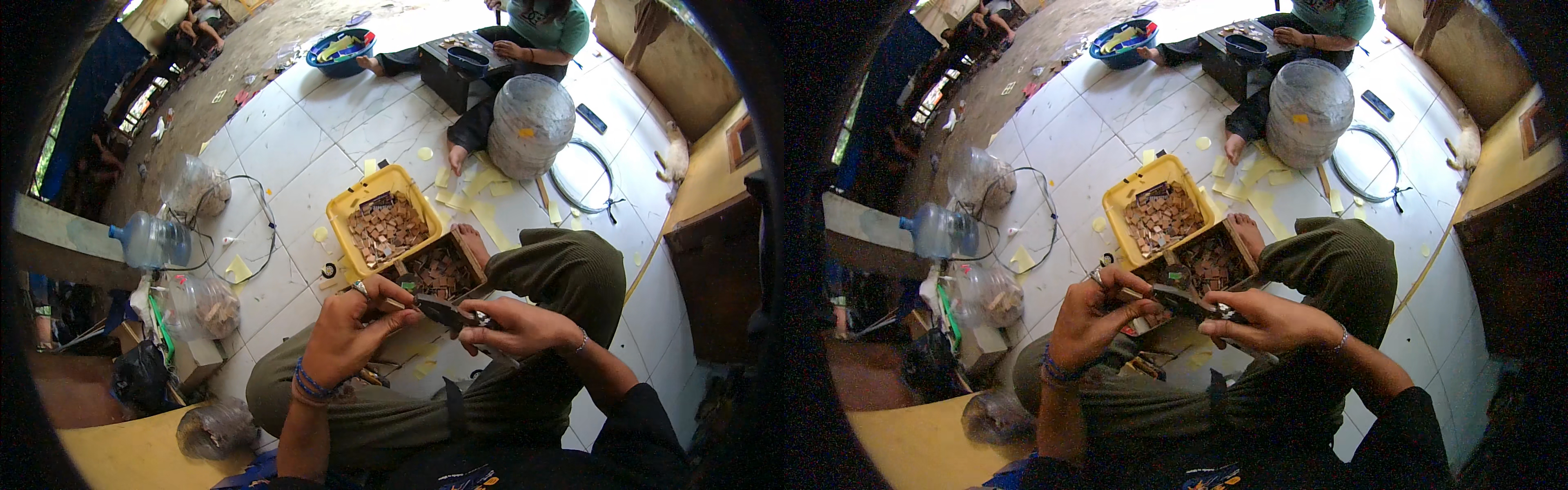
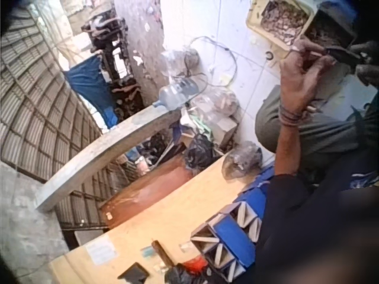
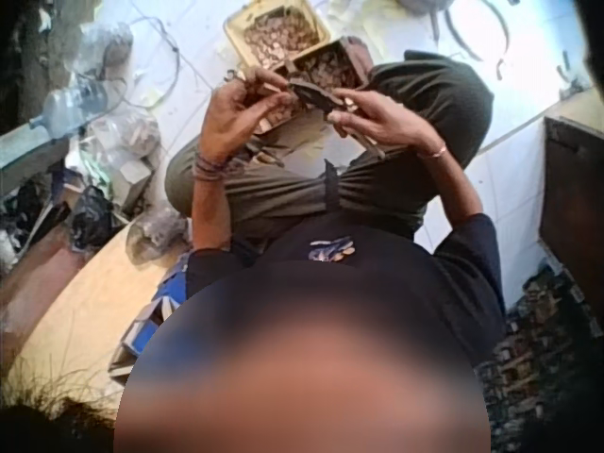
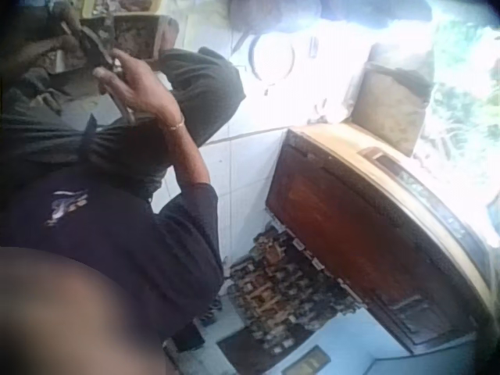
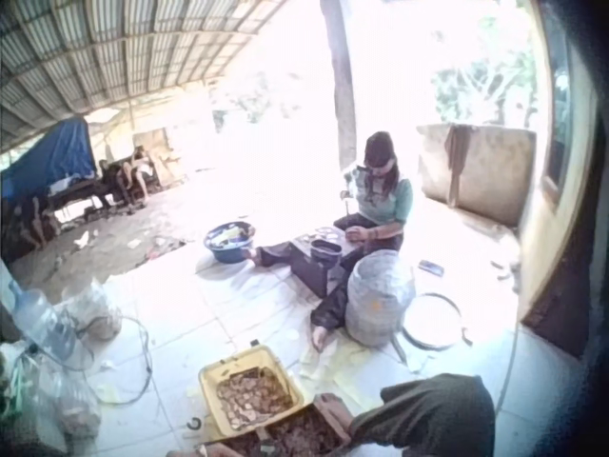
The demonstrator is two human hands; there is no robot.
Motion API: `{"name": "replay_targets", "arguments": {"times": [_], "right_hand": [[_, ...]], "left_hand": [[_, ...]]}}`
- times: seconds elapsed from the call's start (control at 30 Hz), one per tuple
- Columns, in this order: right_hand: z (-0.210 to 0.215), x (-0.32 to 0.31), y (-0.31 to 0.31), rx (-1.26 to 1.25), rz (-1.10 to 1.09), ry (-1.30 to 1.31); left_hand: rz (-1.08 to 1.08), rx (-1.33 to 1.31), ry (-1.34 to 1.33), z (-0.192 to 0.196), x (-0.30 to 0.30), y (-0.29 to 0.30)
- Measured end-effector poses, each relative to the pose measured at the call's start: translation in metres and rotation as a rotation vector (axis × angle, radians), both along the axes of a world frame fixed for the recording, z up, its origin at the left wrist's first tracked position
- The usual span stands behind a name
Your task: The person sits on the floor and repeatedly picks small rectangular wood pieces from a yellow bin, trims them with pliers, and places them into a wooden box. The process is repeated continuously with multiple pieces.
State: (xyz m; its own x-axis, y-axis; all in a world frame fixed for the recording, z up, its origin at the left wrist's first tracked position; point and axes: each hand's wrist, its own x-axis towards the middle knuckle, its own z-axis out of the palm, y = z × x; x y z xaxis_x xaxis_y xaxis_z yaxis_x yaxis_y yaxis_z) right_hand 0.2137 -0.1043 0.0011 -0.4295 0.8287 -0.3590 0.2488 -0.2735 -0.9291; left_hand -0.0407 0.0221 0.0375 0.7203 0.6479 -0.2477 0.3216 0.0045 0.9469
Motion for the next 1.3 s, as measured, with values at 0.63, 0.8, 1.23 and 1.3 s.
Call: {"name": "replay_targets", "arguments": {"times": [0.63,0.8,1.23,1.3], "right_hand": [[0.014,0.007,0.012,-0.321,-1.271,0.965],[0.018,0.018,0.004,-0.366,-1.16,0.947],[0.024,0.023,0.01,-0.555,-1.258,0.898],[0.025,0.022,0.012,-0.561,-1.283,0.885]], "left_hand": [[-0.306,0.599,0.313,-0.127,0.064,0.007],[-0.322,0.868,0.48,-0.188,0.097,0.025],[-0.245,0.71,0.84,-0.301,0.076,0.178],[-0.203,0.667,0.972,-0.315,0.064,0.199]]}}
